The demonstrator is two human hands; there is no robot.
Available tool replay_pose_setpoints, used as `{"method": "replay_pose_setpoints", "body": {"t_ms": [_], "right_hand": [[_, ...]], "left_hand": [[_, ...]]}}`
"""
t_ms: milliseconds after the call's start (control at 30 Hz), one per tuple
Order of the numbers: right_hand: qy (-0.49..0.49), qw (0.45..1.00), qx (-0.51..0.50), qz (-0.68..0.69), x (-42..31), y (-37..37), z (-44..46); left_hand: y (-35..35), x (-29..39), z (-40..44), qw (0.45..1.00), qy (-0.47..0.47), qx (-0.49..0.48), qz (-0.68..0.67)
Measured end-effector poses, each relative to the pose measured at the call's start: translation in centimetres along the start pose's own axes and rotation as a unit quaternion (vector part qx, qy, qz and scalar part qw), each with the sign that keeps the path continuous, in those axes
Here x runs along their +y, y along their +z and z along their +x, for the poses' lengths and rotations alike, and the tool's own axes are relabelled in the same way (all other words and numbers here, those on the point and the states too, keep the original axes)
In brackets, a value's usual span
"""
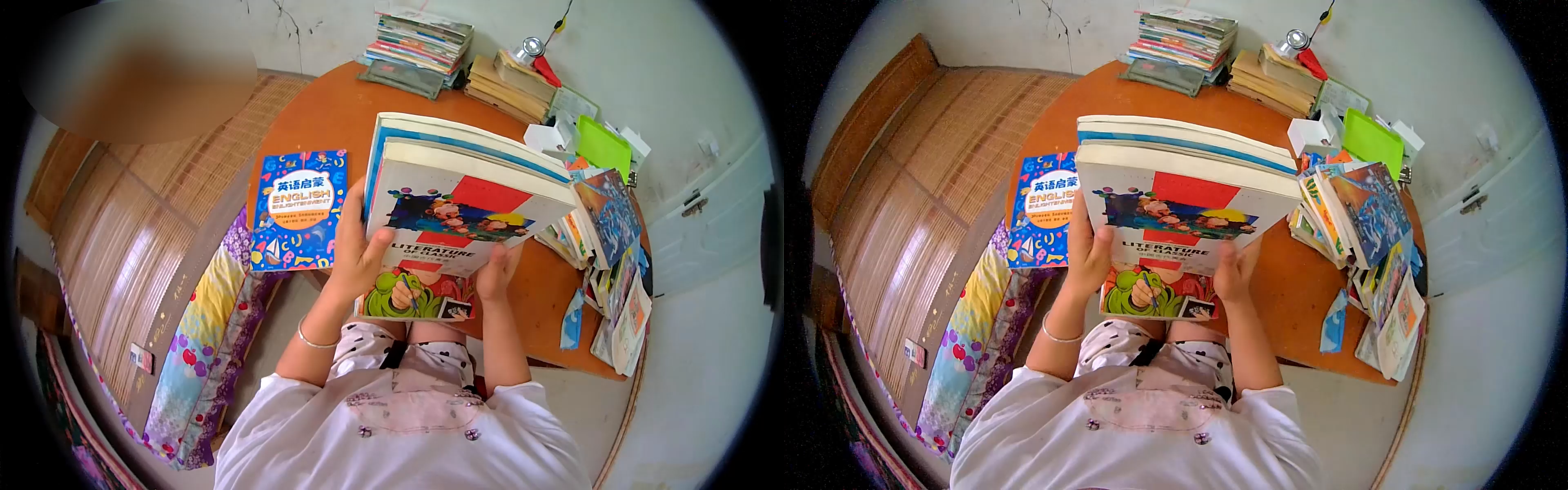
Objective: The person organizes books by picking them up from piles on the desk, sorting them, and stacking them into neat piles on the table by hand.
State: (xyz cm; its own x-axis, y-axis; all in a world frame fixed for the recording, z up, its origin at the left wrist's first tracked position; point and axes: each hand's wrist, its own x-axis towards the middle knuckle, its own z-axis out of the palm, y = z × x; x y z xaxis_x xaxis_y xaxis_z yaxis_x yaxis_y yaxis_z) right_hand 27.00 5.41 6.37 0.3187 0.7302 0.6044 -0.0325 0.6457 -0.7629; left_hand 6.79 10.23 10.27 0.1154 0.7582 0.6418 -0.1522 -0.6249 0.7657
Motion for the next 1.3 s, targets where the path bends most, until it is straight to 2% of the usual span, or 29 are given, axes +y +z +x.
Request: {"method": "replay_pose_setpoints", "body": {"t_ms": [33,100,167,233,267,367,433,467,533,567,633,667,733,767,833,867,900,933,967,1067,1167,1233,1300], "right_hand": [[-0.004,1.0,0.001,0.0,0.2,0.2,0.3],[-0.035,0.995,0.035,-0.085,0.3,0.8,0.1],[-0.056,0.991,0.082,-0.084,-0.3,1.3,-0.2],[-0.056,0.996,0.031,-0.069,-0.8,1.0,-0.7],[-0.054,0.996,0.019,-0.066,-0.9,0.9,-1.2],[-0.039,0.998,0.007,-0.052,-0.9,0.9,-2.6],[-0.04,0.994,-0.003,-0.105,-0.8,0.7,-2.8],[-0.036,0.994,0.006,-0.106,-1.1,0.2,-2.9],[-0.014,0.975,-0.115,-0.191,-2.1,-1.5,-2.1],[-0.006,0.957,-0.176,-0.231,-2.7,-2.2,-1.7],[-0.013,0.943,-0.18,-0.28,-3.1,-3.0,-1.7],[-0.016,0.949,-0.169,-0.266,-2.8,-3.3,-2.1],[-0.014,0.955,-0.165,-0.248,-3.2,-3.2,-2.4],[0.026,0.956,-0.162,-0.243,-3.5,-3.1,-2.2],[0.063,0.955,-0.17,-0.234,-4.4,-1.8,-0.8],[0.082,0.96,-0.169,-0.208,-4.8,-0.5,-0.1],[0.104,0.963,-0.168,-0.182,-5.1,0.8,0.6],[0.057,0.96,-0.188,-0.201,-5.2,2.2,1.8],[0.098,0.969,-0.171,-0.15,-5.3,4.1,2.5],[0.154,0.959,-0.225,-0.08,0.7,7.5,5.3],[0.257,0.881,-0.329,-0.223,4.6,11.4,8.4],[0.343,0.843,-0.356,-0.212,3.1,13.7,9.2],[0.372,0.829,-0.375,-0.182,4.9,14.9,9.0]], "left_hand": [[-0.2,-0.2,-0.4,0.999,-0.012,0.0,0.03],[-0.2,-1.1,-1.2,0.995,-0.025,0.019,0.09],[-0.7,-1.6,-2.2,0.995,-0.036,0.034,0.089],[-1.3,-2.1,-3.6,0.999,-0.025,0.024,0.038],[-2.4,-3.2,-4.8,0.997,0.006,0.0,0.08],[-3.0,-4.7,-7.2,0.997,-0.017,0.002,0.07],[-3.8,-3.8,-6.6,0.997,-0.013,-0.022,0.071],[-4.1,-2.6,-6.1,0.996,-0.053,-0.059,0.042],[-4.8,-1.5,-5.9,0.985,-0.129,-0.113,0.02],[-5.0,-1.6,-5.9,0.985,-0.127,-0.119,0.021],[-5.4,-2.1,-6.1,0.978,-0.156,-0.129,-0.042],[-5.5,-2.5,-6.2,0.979,-0.156,-0.128,-0.04],[-5.4,-3.0,-6.5,0.989,-0.065,-0.083,0.102],[-5.7,-3.0,-6.5,0.984,-0.098,-0.093,0.119],[-5.2,-1.6,-4.8,0.991,-0.081,-0.057,0.087],[-5.8,-1.1,-4.2,0.99,-0.066,-0.039,0.12],[-6.1,-0.2,-3.3,0.992,-0.095,-0.011,0.077],[-6.7,0.7,-2.4,0.992,-0.11,0.016,0.055],[-7.6,1.4,-1.6,0.991,-0.125,0.043,0.034],[-11.3,2.0,0.0,0.963,-0.247,0.085,0.073],[-16.4,-0.7,0.8,0.921,-0.354,0.064,0.148],[-19.9,-4.3,0.2,0.904,-0.387,0.042,0.176],[-21.4,-5.6,-0.4,0.887,-0.416,0.012,0.2]]}}
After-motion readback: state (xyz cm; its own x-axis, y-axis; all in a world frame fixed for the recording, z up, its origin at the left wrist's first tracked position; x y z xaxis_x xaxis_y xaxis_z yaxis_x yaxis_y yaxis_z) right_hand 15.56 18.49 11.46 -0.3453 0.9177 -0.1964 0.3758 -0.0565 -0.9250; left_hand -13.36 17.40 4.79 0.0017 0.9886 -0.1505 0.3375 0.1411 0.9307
